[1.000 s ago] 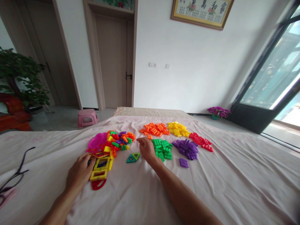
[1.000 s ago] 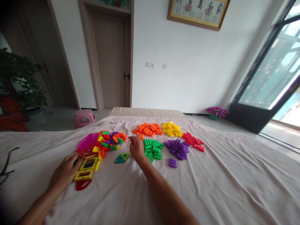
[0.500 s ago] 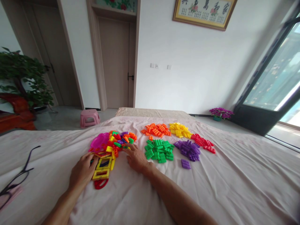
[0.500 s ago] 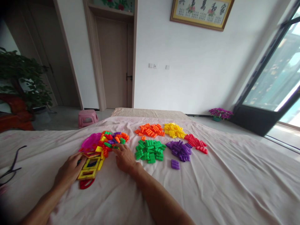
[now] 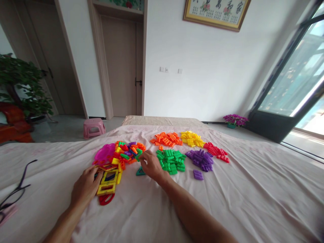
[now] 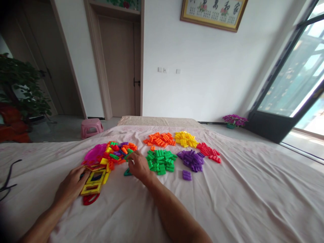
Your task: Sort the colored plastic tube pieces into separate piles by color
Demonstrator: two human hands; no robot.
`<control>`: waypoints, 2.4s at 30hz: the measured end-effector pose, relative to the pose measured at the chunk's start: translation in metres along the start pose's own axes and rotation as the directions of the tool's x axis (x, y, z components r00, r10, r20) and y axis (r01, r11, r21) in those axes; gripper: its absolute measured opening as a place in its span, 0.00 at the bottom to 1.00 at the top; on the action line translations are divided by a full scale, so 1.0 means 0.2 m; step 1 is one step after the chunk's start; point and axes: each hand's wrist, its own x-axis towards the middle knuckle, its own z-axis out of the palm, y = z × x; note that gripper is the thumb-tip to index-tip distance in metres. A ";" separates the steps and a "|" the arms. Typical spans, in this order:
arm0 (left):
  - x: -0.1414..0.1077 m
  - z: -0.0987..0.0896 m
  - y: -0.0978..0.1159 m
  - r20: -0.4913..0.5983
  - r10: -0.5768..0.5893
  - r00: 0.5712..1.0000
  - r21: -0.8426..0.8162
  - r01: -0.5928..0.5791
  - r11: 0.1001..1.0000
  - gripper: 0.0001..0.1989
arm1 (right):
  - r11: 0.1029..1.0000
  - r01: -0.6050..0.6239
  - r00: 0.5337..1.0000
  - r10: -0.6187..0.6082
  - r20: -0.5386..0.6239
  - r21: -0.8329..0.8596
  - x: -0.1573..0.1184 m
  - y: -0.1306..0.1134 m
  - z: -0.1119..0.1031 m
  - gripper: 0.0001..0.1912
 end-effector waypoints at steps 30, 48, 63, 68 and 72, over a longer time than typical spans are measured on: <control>-0.01 -0.01 0.01 0.007 0.000 1.000 0.017 0.000 1.000 0.25 | 0.968 -0.092 0.995 0.101 0.027 -0.235 0.06 0.03 -0.22 0.19; -0.01 -0.01 0.03 -0.048 0.007 0.999 -0.003 -0.007 1.000 0.21 | 0.999 0.001 0.986 0.007 0.167 -0.050 0.15 0.07 0.19 0.28; -0.01 -0.02 0.04 -0.028 0.007 1.000 0.040 -0.006 0.999 0.23 | 0.943 -0.258 0.928 0.302 -0.220 0.209 0.13 0.17 0.14 0.08; -0.01 0.00 0.02 -0.023 0.023 0.999 0.043 -0.022 0.999 0.24 | 0.854 -0.324 0.918 0.388 -0.085 0.406 0.16 0.18 0.05 0.14; 0.00 0.01 0.01 -0.007 0.017 1.000 0.029 -0.016 0.999 0.25 | 0.777 -0.417 0.877 0.480 -0.015 0.472 0.20 0.20 -0.06 0.16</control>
